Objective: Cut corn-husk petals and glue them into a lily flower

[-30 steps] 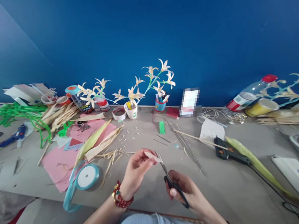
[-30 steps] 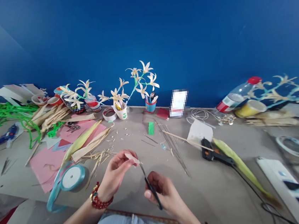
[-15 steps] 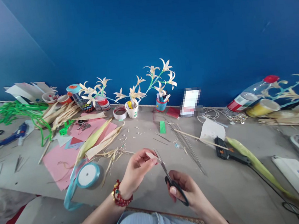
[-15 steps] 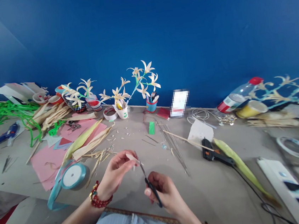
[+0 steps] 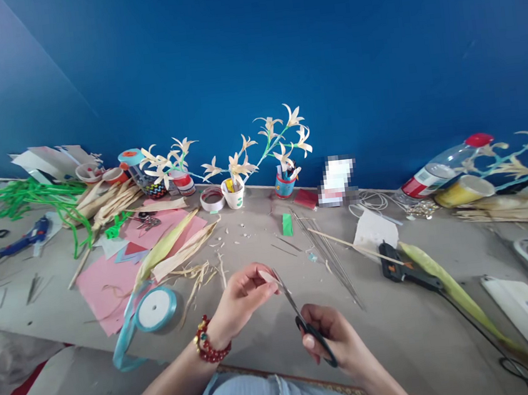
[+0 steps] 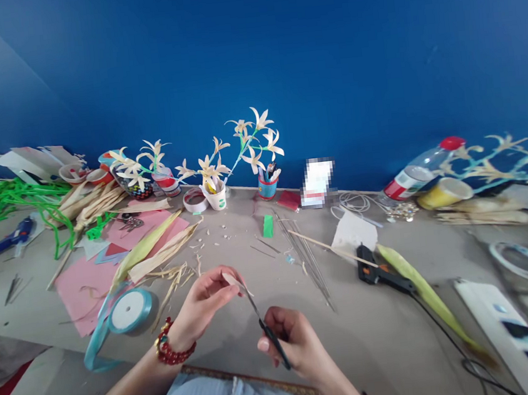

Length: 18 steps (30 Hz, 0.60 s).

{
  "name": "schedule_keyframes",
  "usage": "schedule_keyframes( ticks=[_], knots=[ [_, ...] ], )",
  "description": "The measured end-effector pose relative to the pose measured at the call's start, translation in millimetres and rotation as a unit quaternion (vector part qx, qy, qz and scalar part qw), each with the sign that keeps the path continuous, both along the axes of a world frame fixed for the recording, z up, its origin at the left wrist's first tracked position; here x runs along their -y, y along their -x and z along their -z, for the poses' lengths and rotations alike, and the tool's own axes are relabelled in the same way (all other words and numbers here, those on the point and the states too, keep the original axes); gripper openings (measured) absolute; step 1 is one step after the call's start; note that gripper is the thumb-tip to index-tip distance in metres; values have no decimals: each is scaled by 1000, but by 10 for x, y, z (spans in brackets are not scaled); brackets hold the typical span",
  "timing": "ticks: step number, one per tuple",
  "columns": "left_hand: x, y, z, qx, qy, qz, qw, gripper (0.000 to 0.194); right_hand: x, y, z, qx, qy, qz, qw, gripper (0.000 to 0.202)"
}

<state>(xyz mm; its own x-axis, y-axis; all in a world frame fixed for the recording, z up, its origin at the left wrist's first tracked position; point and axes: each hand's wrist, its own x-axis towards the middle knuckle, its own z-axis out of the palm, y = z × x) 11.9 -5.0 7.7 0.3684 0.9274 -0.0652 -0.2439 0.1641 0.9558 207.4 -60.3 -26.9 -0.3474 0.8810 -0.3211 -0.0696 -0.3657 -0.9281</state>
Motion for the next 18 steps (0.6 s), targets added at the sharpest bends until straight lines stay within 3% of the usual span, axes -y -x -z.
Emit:
schedule_keyframes(
  ticks=[9, 18],
  knots=[
    [-21, 54, -3, -17, -25, 46, 998, 21, 24, -38, 3, 19, 8, 1, 1000, 55],
    [-79, 102, -107, -89, -66, 105, 988, 20, -30, -122, -99, 12, -15, -71, 997, 61]
  ],
)
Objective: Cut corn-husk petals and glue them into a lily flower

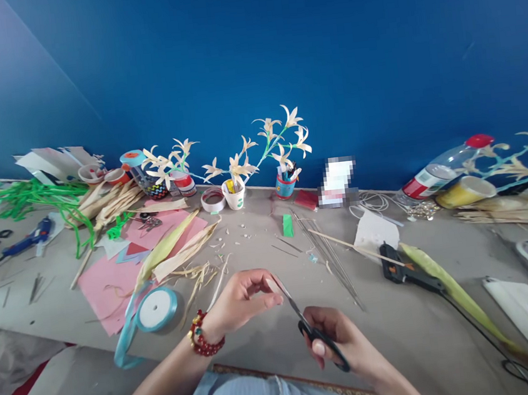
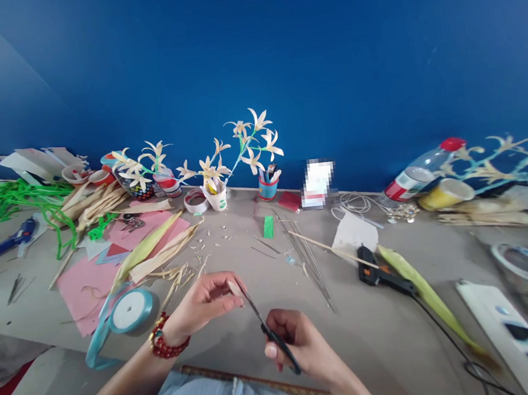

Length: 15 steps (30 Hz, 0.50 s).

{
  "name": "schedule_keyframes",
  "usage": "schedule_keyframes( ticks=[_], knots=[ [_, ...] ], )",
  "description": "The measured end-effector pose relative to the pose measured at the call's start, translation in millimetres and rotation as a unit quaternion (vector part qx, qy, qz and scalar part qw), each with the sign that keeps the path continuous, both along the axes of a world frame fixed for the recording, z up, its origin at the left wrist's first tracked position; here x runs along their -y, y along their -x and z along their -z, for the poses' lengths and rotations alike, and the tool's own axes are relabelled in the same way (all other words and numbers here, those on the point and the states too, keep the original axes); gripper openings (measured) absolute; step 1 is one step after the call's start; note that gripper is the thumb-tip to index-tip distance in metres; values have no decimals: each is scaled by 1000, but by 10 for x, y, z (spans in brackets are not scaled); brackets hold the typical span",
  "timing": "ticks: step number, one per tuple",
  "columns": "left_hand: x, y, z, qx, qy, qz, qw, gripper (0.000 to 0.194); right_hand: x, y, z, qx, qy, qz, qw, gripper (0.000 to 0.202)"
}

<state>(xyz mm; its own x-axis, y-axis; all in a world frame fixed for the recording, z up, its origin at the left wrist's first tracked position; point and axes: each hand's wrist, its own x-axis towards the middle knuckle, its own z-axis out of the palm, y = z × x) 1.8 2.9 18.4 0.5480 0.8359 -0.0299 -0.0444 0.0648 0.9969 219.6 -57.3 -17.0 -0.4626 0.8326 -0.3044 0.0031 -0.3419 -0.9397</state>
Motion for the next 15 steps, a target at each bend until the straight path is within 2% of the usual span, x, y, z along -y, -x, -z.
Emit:
schedule_keyframes(
  ticks=[9, 11, 15],
  knots=[
    [-41, 63, -51, -64, -13, 13, 998, 19, -74, -85, -21, 15, 3, -35, 999, 54],
    [-49, 73, -65, -86, -22, 19, 996, 20, -105, -102, -30, 12, -10, -16, 1000, 52],
    [-47, 47, -71, -121, -57, 49, 990, 18, -190, -59, -106, 13, -92, 71, 993, 37]
  ],
)
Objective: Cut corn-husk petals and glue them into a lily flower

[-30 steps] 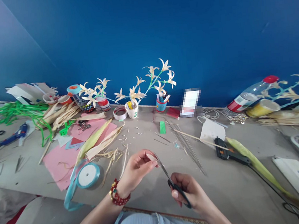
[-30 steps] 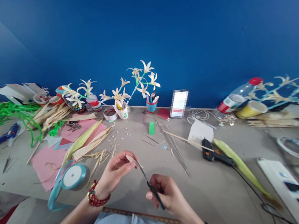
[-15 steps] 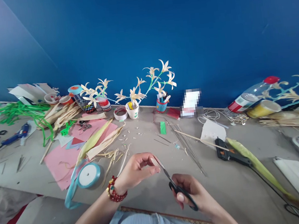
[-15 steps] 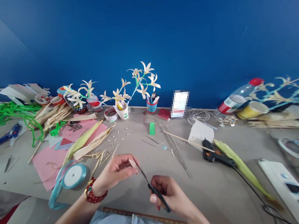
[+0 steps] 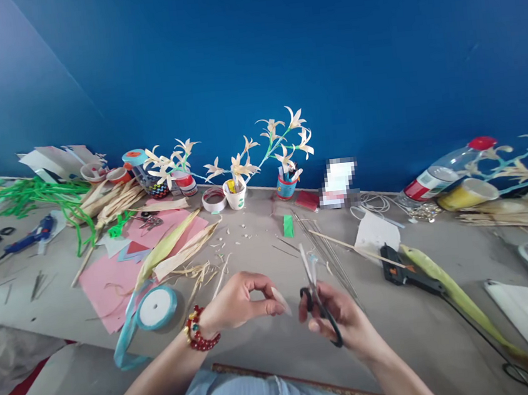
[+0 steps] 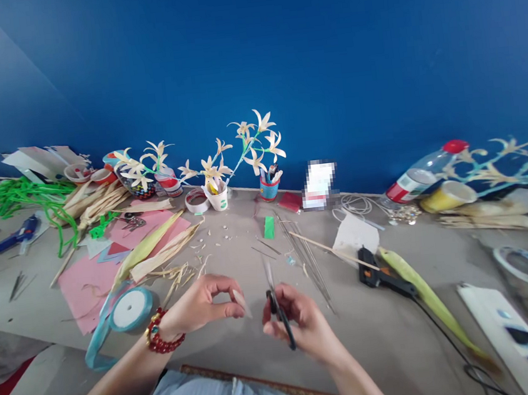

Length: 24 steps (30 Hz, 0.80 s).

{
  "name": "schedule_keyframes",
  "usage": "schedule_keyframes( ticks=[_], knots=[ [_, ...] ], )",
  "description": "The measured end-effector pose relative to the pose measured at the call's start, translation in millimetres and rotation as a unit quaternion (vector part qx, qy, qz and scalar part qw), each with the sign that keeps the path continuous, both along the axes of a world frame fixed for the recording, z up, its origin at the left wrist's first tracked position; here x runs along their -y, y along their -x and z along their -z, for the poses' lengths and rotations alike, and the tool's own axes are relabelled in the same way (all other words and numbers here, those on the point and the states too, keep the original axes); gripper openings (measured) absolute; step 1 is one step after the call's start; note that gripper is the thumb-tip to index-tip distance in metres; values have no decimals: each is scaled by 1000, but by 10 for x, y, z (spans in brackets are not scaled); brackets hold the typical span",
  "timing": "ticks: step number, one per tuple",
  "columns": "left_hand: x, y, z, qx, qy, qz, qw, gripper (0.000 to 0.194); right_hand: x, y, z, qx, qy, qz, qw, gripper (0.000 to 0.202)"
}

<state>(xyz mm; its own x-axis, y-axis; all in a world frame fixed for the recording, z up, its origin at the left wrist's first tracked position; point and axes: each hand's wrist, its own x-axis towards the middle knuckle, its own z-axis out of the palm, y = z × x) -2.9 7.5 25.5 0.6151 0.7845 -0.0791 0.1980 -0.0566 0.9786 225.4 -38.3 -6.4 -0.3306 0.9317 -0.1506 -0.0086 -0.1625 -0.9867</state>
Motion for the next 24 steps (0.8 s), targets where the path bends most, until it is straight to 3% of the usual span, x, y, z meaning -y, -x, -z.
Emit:
schedule_keyframes(
  ticks=[4, 10, 19, 24],
  knots=[
    [31, -74, 33, -38, -50, 24, 998, 15, -85, 131, -54, -12, -26, 37, 999, 30],
    [60, -104, 76, -57, -95, 21, 994, 9, -125, 241, 17, -10, -44, 37, 998, 27],
    [109, -98, 207, 53, 50, -69, 995, 15, -90, 324, -14, -32, -19, 122, 992, 31],
    [135, -124, 196, 163, 89, -126, 974, 15, -5, 295, 65, -33, 23, 64, 997, 37]
  ],
)
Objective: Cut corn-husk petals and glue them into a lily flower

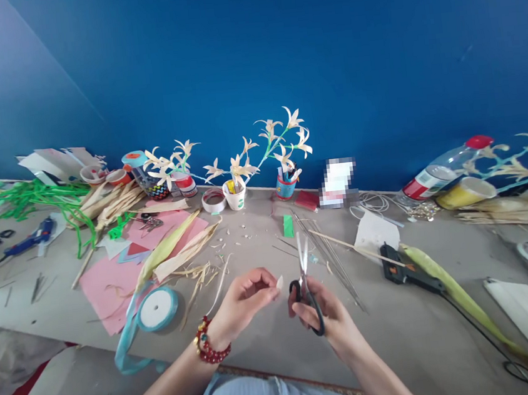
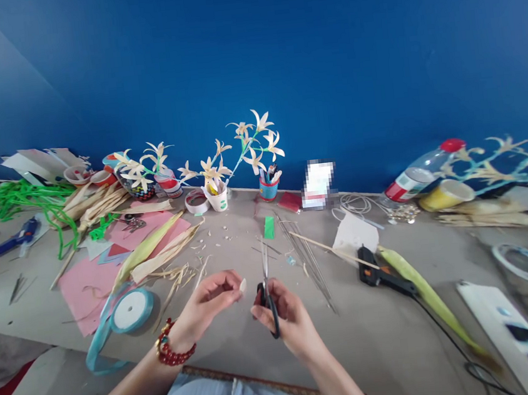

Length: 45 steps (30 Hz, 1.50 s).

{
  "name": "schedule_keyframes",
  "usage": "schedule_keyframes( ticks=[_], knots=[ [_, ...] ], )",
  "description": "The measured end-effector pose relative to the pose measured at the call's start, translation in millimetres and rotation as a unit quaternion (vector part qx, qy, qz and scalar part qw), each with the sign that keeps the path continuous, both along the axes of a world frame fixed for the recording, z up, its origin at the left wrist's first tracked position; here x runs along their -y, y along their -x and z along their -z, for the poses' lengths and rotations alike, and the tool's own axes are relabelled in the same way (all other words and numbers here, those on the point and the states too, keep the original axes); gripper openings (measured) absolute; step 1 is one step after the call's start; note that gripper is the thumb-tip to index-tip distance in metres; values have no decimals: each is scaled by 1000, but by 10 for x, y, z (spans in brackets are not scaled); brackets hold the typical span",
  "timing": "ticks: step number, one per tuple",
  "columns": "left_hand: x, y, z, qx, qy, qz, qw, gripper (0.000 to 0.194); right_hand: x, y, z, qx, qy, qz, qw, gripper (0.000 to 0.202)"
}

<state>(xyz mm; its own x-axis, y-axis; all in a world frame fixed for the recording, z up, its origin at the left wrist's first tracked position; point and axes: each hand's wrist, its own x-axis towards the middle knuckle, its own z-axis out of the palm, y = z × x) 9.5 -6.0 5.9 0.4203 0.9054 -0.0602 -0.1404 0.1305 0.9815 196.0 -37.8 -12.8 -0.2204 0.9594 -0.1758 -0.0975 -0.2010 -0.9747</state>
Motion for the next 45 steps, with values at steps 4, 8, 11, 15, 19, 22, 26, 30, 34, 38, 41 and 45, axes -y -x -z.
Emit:
schedule_keyframes(
  ticks=[4, 8, 11, 15, 19, 22, 26, 30, 34, 38, 41, 45],
  knots=[
    [16, -16, -28, 25, -23, -35, 999, 16, 119, 5, 52, -6, -3, -66, 998, 49],
    [35, -45, -6, 29, -49, -56, 997, 15, 176, 45, 32, 23, -13, -84, 996, 55],
    [42, -66, 16, 28, -57, -71, 995, 16, 176, 66, 19, 37, -12, -76, 996, 57],
    [48, -84, 32, 27, -57, -81, 995, 16, 173, 85, 21, 34, 7, -65, 997, 58],
    [54, -90, 44, 23, -65, -86, 994, 16, 180, 102, 24, 26, 22, -50, 998, 55],
    [56, -90, 55, 23, -67, -85, 994, 17, 185, 108, 33, 17, 35, -39, 998, 54],
    [51, -89, 64, 29, -68, -81, 994, 17, 185, 103, 52, 13, 45, -29, 999, 53],
    [48, -89, 61, 34, -63, -80, 994, 16, 182, 102, 58, 12, 53, -30, 998, 53],
    [48, -95, 48, 42, -54, -78, 995, 16, 177, 106, 56, 5, 63, -26, 998, 55],
    [49, -106, 35, 47, -44, -73, 995, 17, 176, 104, 61, 7, 68, -22, 997, 56],
    [50, -109, 24, 55, -34, -73, 995, 17, 180, 103, 65, 12, 68, -23, 997, 56],
    [47, -109, 14, 69, -13, -72, 995, 18, 185, 102, 70, 19, 58, -25, 998, 56]
  ],
)
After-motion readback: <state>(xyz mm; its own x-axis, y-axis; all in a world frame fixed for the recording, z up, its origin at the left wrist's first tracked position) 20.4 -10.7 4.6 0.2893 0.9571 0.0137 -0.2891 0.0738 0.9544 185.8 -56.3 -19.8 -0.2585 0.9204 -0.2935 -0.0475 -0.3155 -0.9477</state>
